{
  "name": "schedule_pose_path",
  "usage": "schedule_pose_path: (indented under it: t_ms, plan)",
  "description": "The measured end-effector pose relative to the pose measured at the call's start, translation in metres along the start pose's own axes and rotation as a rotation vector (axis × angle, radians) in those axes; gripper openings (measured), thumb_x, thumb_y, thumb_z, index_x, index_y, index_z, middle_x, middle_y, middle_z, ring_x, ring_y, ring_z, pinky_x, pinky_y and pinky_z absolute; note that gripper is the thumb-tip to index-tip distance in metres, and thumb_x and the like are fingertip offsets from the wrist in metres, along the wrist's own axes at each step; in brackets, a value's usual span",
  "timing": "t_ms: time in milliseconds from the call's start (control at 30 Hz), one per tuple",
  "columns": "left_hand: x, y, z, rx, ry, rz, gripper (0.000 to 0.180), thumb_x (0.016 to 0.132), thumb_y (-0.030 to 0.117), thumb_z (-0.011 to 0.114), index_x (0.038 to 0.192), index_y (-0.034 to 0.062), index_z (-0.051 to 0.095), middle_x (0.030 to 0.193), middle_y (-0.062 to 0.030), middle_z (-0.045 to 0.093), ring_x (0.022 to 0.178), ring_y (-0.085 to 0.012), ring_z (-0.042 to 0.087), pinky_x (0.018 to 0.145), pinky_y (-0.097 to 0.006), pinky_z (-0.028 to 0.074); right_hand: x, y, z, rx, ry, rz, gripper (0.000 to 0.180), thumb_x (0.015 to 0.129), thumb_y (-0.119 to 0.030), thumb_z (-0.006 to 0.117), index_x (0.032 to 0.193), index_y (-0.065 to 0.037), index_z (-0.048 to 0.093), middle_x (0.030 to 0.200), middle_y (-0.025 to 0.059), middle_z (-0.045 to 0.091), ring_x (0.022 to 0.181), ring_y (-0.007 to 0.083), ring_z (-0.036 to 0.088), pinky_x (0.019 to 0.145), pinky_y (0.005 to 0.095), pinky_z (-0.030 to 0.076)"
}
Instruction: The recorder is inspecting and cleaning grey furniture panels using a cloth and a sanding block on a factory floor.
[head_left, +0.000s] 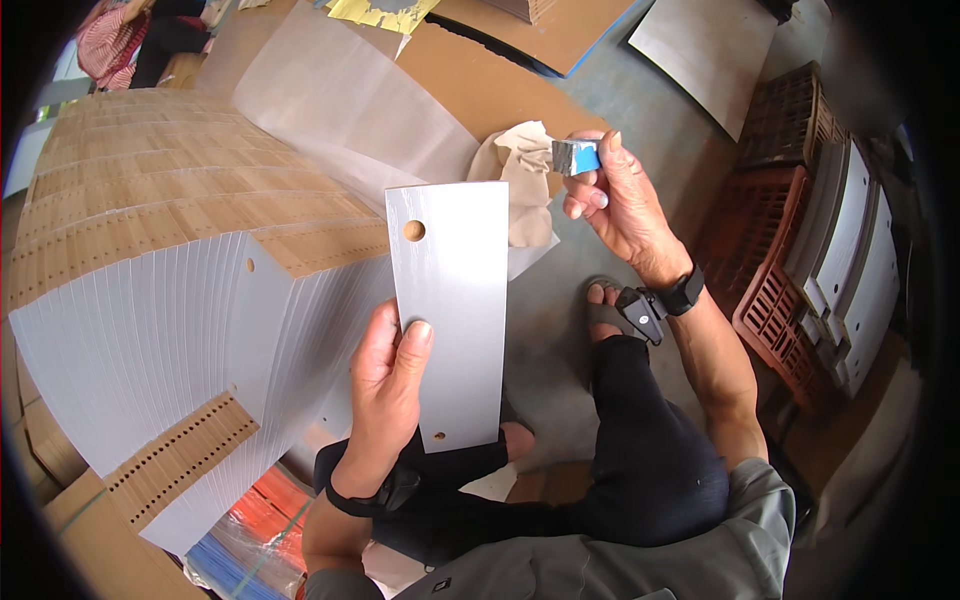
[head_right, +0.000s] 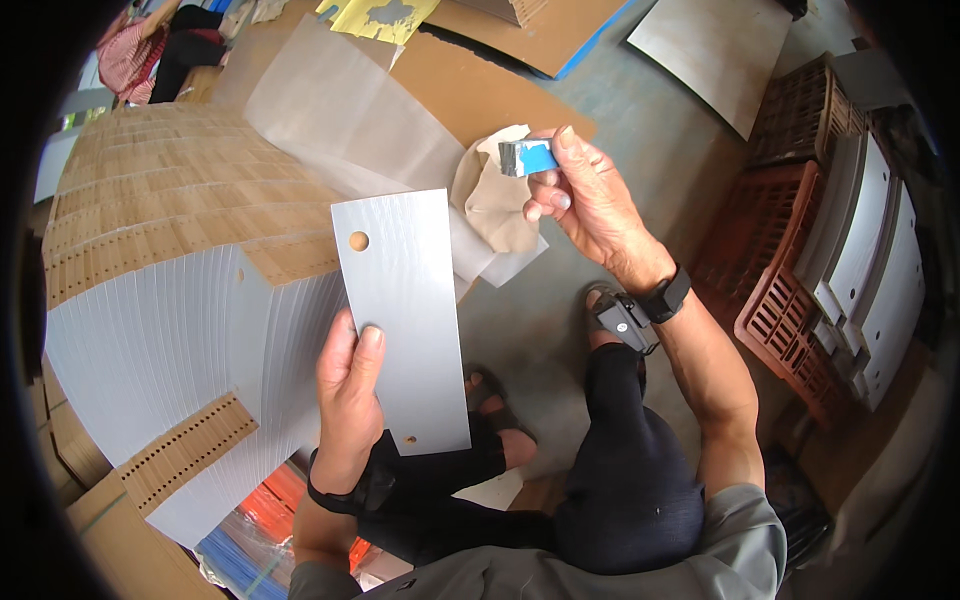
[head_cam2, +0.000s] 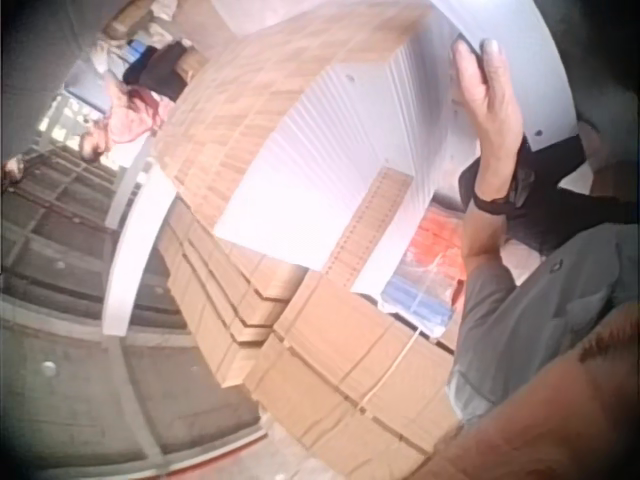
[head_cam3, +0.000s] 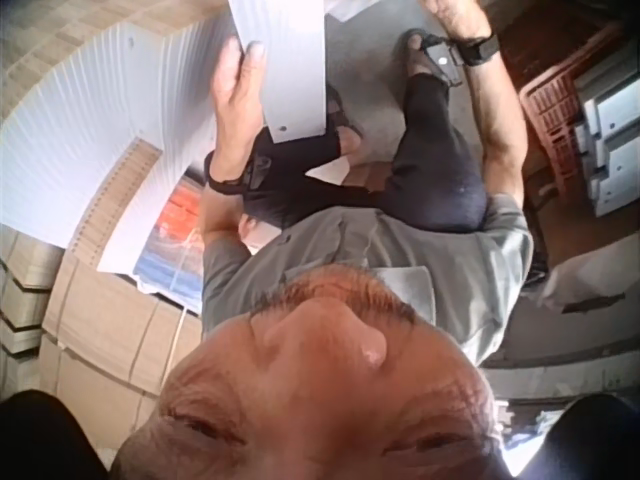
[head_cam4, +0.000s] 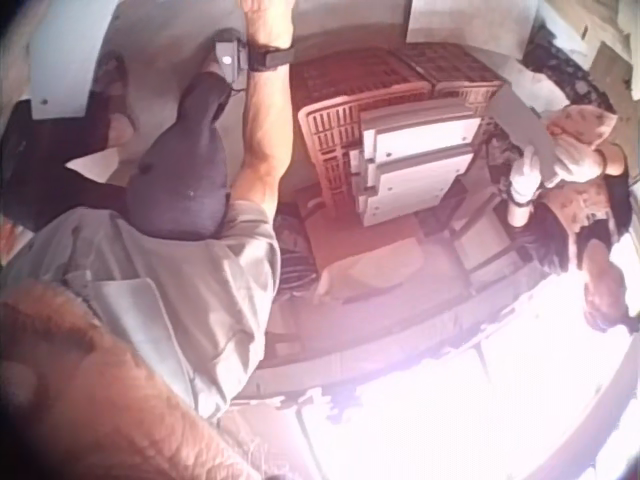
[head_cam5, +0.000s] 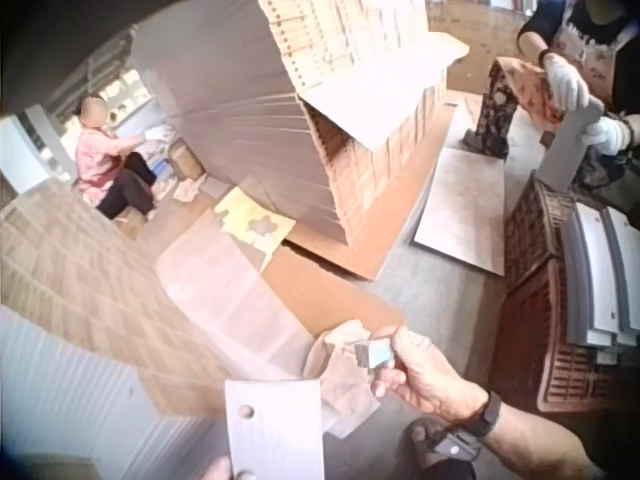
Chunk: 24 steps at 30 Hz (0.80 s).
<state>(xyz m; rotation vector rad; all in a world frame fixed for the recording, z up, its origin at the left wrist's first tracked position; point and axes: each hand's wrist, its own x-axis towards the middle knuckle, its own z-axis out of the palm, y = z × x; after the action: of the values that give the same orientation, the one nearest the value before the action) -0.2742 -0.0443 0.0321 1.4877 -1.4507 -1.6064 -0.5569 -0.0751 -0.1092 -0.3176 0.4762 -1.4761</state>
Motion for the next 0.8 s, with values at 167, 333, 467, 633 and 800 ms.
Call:
schedule_pose_path:
  t_ms: [167,333,467,633,800]
  plan:
    - [-0.004,-0.003,-0.004,-0.009,-0.020,-0.008,0.028,0.109,0.022,0.053,0.125,0.0002,0.056,0.095,0.0035,0.055,0.083,-0.0018,0.046,0.074,-0.020,0.042,-0.012,-0.015,0.033,-0.153,0.032,-0.044,0.023,0.102,-0.022,0.065,0.111,-0.001,0.067,0.089,0.0006,0.064,0.066,0.0056,0.051,0.073,0.0290,0.062]
    - [-0.006,-0.003,-0.002,-0.062,-0.028,-0.006,0.028,0.109,0.021,0.051,0.128,0.0004,0.054,0.103,-0.0002,0.059,0.089,-0.0033,0.050,0.081,-0.022,0.045,-0.013,-0.011,0.053,-0.242,0.102,-0.117,0.021,0.101,-0.019,0.067,0.112,-0.002,0.068,0.090,0.0016,0.068,0.076,0.0071,0.062,0.077,0.0290,0.062]
    - [-0.008,-0.001,0.002,-0.060,-0.020,-0.007,0.028,0.109,0.021,0.051,0.128,0.0005,0.055,0.104,-0.0007,0.059,0.089,-0.0039,0.050,0.081,-0.023,0.045,-0.013,-0.007,0.059,-0.388,0.167,-0.145,0.023,0.099,-0.018,0.069,0.113,-0.001,0.067,0.099,0.0040,0.071,0.081,0.0087,0.067,0.080,0.0295,0.062]
    - [-0.013,-0.004,-0.003,0.086,-0.043,0.025,0.030,0.109,0.020,0.049,0.129,-0.0008,0.056,0.110,-0.0024,0.063,0.098,-0.0052,0.055,0.089,-0.024,0.046,-0.016,-0.001,0.068,-0.537,0.222,-0.281,0.024,0.097,-0.018,0.071,0.113,-0.001,0.067,0.103,0.0039,0.071,0.086,0.0082,0.068,0.082,0.0271,0.059]
    - [-0.010,-0.003,0.004,0.115,-0.035,0.050,0.029,0.109,0.020,0.051,0.129,-0.0003,0.055,0.106,-0.0010,0.060,0.093,-0.0047,0.052,0.085,-0.023,0.045,-0.018,-0.002,0.069,-0.620,0.162,-0.352,0.026,0.092,-0.017,0.077,0.112,-0.003,0.067,0.100,0.0014,0.071,0.090,0.0070,0.066,0.080,0.0233,0.054]
